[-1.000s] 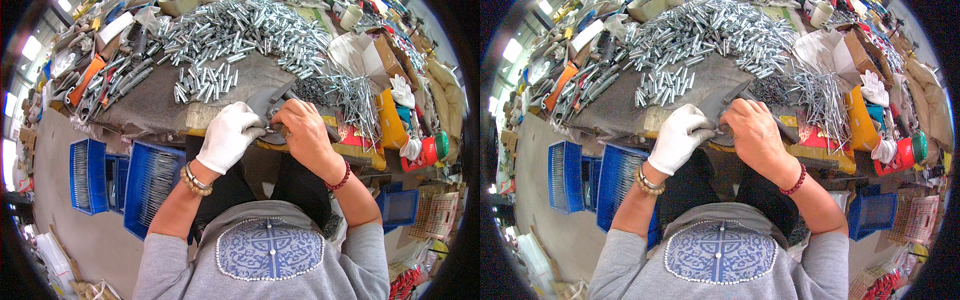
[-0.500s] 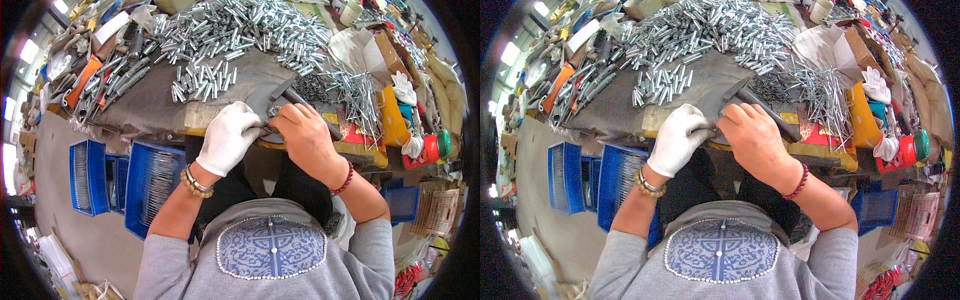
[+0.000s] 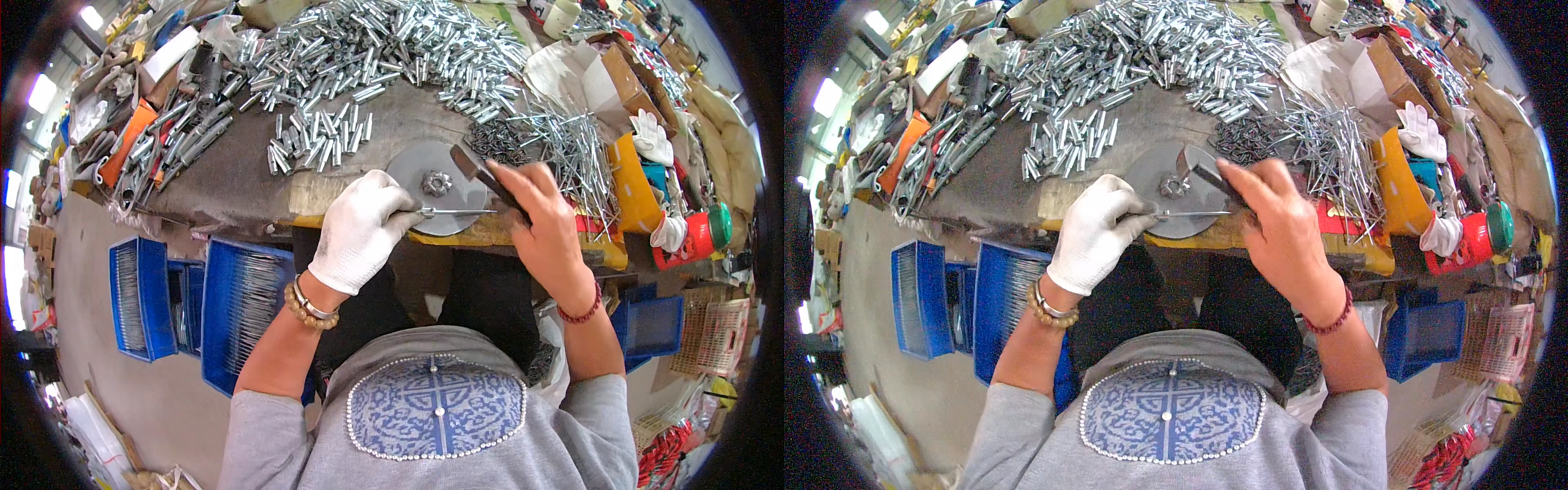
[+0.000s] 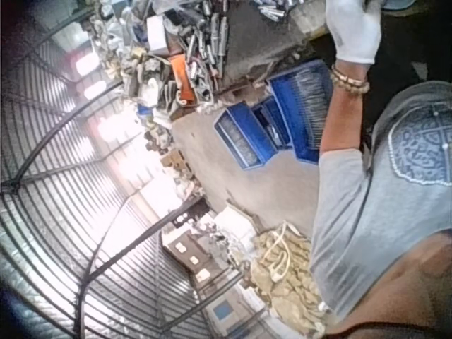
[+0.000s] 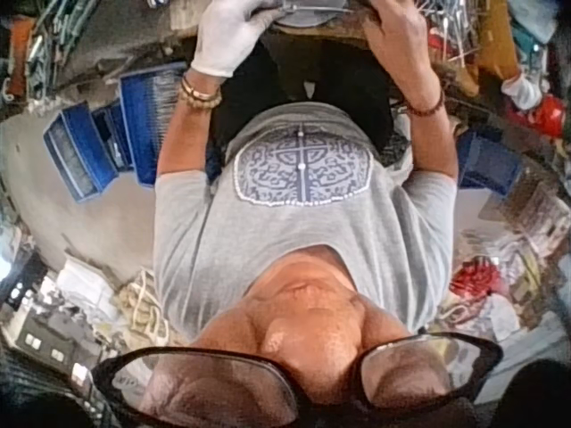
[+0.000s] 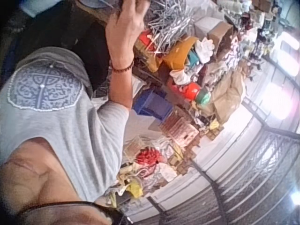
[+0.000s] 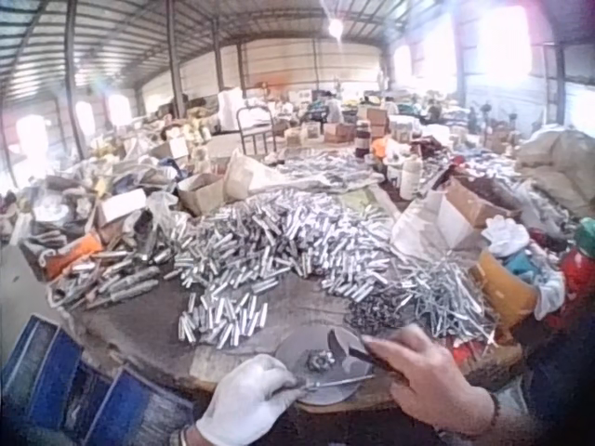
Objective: The person assembles metal fasteners by inserting pins into metal sleeves, tapping them with a hammer on a metal anvil plate, and placing the completed parts into a blue bin.
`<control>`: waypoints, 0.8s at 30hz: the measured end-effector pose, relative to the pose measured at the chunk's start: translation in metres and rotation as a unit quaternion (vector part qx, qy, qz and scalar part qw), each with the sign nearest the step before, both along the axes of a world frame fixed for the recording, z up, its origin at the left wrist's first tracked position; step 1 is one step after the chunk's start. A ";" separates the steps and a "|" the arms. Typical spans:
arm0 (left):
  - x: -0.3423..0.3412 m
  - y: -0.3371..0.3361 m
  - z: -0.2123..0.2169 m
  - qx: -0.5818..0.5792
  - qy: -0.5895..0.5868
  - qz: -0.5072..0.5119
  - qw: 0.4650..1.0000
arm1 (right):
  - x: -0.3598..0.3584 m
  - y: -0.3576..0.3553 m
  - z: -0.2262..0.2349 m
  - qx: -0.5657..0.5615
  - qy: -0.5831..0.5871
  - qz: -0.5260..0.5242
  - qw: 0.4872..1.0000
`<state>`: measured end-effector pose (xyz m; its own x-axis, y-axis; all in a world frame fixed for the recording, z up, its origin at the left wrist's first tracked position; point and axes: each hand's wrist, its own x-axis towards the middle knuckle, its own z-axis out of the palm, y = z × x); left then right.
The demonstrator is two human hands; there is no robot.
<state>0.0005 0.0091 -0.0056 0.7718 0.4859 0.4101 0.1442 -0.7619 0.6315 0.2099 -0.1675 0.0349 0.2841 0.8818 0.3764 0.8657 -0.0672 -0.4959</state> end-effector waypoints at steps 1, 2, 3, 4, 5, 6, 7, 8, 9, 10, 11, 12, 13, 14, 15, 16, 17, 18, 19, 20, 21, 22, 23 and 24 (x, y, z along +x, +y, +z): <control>0.000 0.000 0.000 -0.001 0.001 0.000 1.000 | -0.003 -0.007 0.004 -0.003 0.014 0.024 1.000; 0.000 -0.001 0.000 -0.003 0.002 0.002 1.000 | -0.007 -0.011 0.006 -0.004 0.014 0.025 1.000; 0.001 -0.001 0.001 -0.004 0.003 0.001 1.000 | -0.011 -0.015 0.008 -0.003 0.025 0.035 0.999; 0.001 -0.002 0.002 -0.004 0.004 0.000 1.000 | -0.014 -0.017 0.009 -0.001 0.036 0.046 0.998; 0.001 -0.002 0.004 -0.004 0.013 0.001 1.000 | -0.017 -0.016 0.008 0.035 0.016 0.061 0.997; 0.000 -0.002 0.005 -0.004 0.023 0.005 1.000 | -0.019 -0.017 0.011 0.035 0.017 0.062 0.997; 0.000 -0.003 0.004 -0.004 0.023 0.007 1.000 | -0.021 -0.018 0.015 0.021 -0.004 0.063 0.998; -0.001 -0.003 0.003 -0.011 0.016 0.005 1.000 | -0.023 -0.019 0.018 0.006 -0.025 0.064 0.998; 0.000 -0.003 0.002 -0.017 0.009 0.002 1.000 | -0.025 -0.020 0.016 0.006 -0.025 0.064 0.998; 0.000 -0.002 0.002 -0.017 0.009 0.002 1.000 | -0.027 -0.020 0.012 0.033 -0.033 0.054 0.997; 0.002 -0.002 0.001 -0.027 0.012 0.001 1.000 | -0.029 -0.019 0.010 0.060 -0.042 0.043 0.996; 0.002 -0.003 0.001 -0.038 0.015 0.002 0.999 | -0.031 -0.019 0.012 0.059 -0.040 0.044 0.996; 0.001 -0.003 0.002 -0.039 0.016 0.004 0.999 | -0.032 -0.018 0.017 0.014 -0.061 0.044 0.997; 0.000 -0.003 0.003 -0.037 0.020 0.006 0.999 | -0.033 -0.018 0.019 -0.031 -0.081 0.044 0.995; 0.000 -0.003 0.003 -0.034 0.023 0.008 0.999 | -0.033 -0.017 0.020 -0.031 -0.081 0.045 0.995; -0.001 -0.002 0.003 -0.034 0.023 0.009 0.999 | -0.032 -0.015 0.021 0.018 -0.072 0.046 0.996; -0.001 -0.001 0.003 -0.037 0.021 0.006 0.999 | -0.031 -0.013 0.021 0.068 -0.064 0.047 0.995; -0.002 -0.002 0.002 -0.041 0.020 0.003 0.999 | -0.032 -0.013 0.019 0.067 -0.064 0.048 0.995; -0.002 -0.002 0.001 -0.042 0.019 0.005 0.999 | -0.033 -0.013 0.016 0.093 -0.055 0.042 0.993; -0.001 -0.003 0.001 -0.041 0.015 0.007 0.999 | -0.035 -0.014 0.014 0.118 -0.047 0.036 0.991; 0.001 -0.002 0.002 -0.039 0.012 0.008 0.999 | -0.034 -0.020 0.014 -0.010 -0.091 0.045 0.995; 0.001 -0.002 0.002 -0.039 0.013 0.008 0.999 | -0.034 -0.018 0.013 -0.010 -0.090 0.045 0.995; 0.001 -0.002 0.003 -0.040 0.020 0.009 0.999 | -0.034 -0.016 0.010 -0.012 -0.066 0.046 0.997; 0.000 -0.003 0.004 -0.041 0.026 0.011 0.999 | -0.035 -0.016 0.008 -0.014 -0.042 0.047 0.998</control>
<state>0.0003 0.0062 -0.0019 0.7797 0.5336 0.3277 0.1953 -0.7044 0.6824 0.1753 -0.1830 0.0431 0.1680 0.9135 0.3706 0.9077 0.0033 -0.4197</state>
